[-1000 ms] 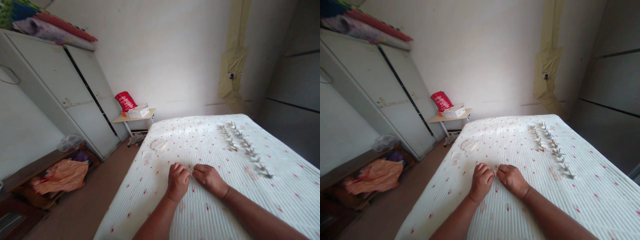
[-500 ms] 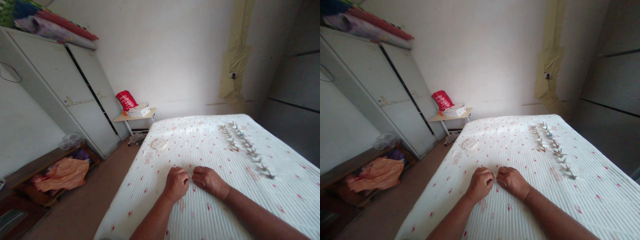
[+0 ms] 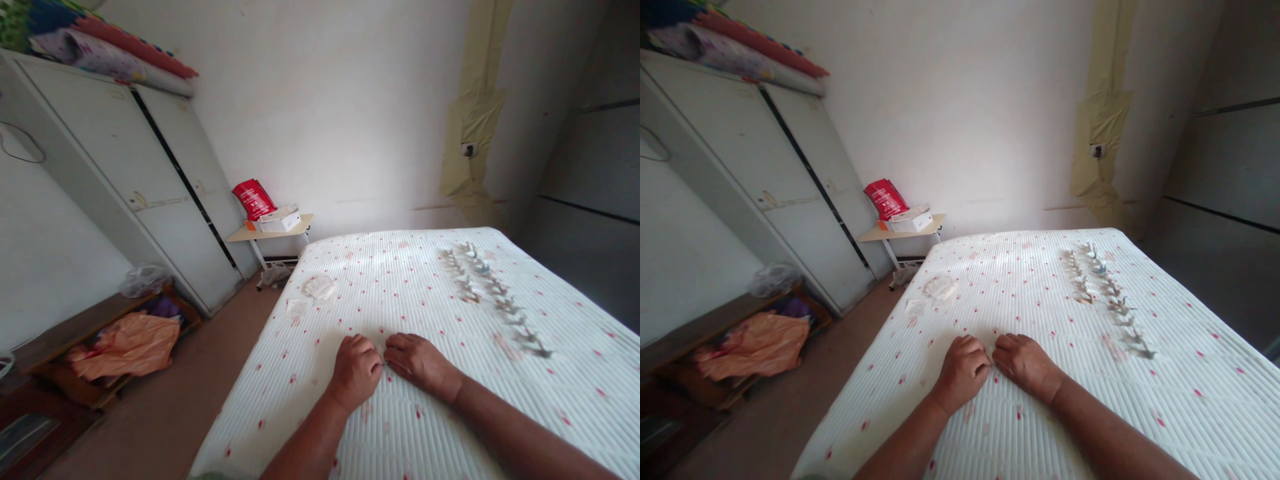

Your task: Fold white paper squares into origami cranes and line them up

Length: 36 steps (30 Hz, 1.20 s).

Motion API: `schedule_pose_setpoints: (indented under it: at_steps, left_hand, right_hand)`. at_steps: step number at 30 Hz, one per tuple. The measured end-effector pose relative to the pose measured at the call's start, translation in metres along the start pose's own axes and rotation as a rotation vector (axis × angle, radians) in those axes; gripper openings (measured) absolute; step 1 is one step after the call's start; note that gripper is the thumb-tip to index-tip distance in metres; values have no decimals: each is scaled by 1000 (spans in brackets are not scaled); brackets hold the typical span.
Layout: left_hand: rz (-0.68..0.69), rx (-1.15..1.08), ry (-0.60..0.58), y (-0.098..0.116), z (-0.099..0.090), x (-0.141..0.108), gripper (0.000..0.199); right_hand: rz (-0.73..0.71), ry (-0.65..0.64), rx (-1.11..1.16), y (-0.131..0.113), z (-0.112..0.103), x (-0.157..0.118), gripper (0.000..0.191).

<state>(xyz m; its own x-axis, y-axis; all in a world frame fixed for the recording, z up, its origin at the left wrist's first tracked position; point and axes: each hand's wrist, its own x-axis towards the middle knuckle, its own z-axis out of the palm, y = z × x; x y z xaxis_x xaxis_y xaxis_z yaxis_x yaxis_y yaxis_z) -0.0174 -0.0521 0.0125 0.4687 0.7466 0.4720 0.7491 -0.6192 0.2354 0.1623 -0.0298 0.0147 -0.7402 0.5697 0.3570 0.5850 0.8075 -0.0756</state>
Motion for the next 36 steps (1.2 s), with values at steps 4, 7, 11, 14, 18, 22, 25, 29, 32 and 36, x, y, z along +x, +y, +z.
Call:
schedule_pose_setpoints:
  at_steps: [4,7,11,14,18,22,25,29,32,36]
  left_hand:
    - [-15,-6,-18,1,0,0,13]
    - [-39,-22,-27,2,1,0,13]
    - [-109,-56,-39,3,1,-1,12]
    - [-178,-87,-53,4,2,0,12]
    - [-281,-64,-70,9,2,1,12]
    - [-371,-20,-91,13,3,3,8]
    - [-431,4,-110,13,4,6,5]
    - [-490,2,-130,11,6,8,3]
    - [-506,-13,-133,10,5,9,2]
    - [-533,-52,-112,9,5,12,5]
  right_hand:
    - [61,7,31,-1,7,-3,22]
    - [122,-5,48,-2,10,-4,23]
    - [170,-21,158,-3,7,-1,24]
    - [273,-24,287,-5,3,2,24]
    - [446,-53,349,-9,-1,10,22]
    - [586,-111,311,-13,-3,19,18]
    - [657,-148,278,-14,-4,23,17]
    - [704,-158,271,-13,0,24,13]
    - [746,-169,298,-11,3,24,9]
    - [763,-182,317,-11,3,26,8]
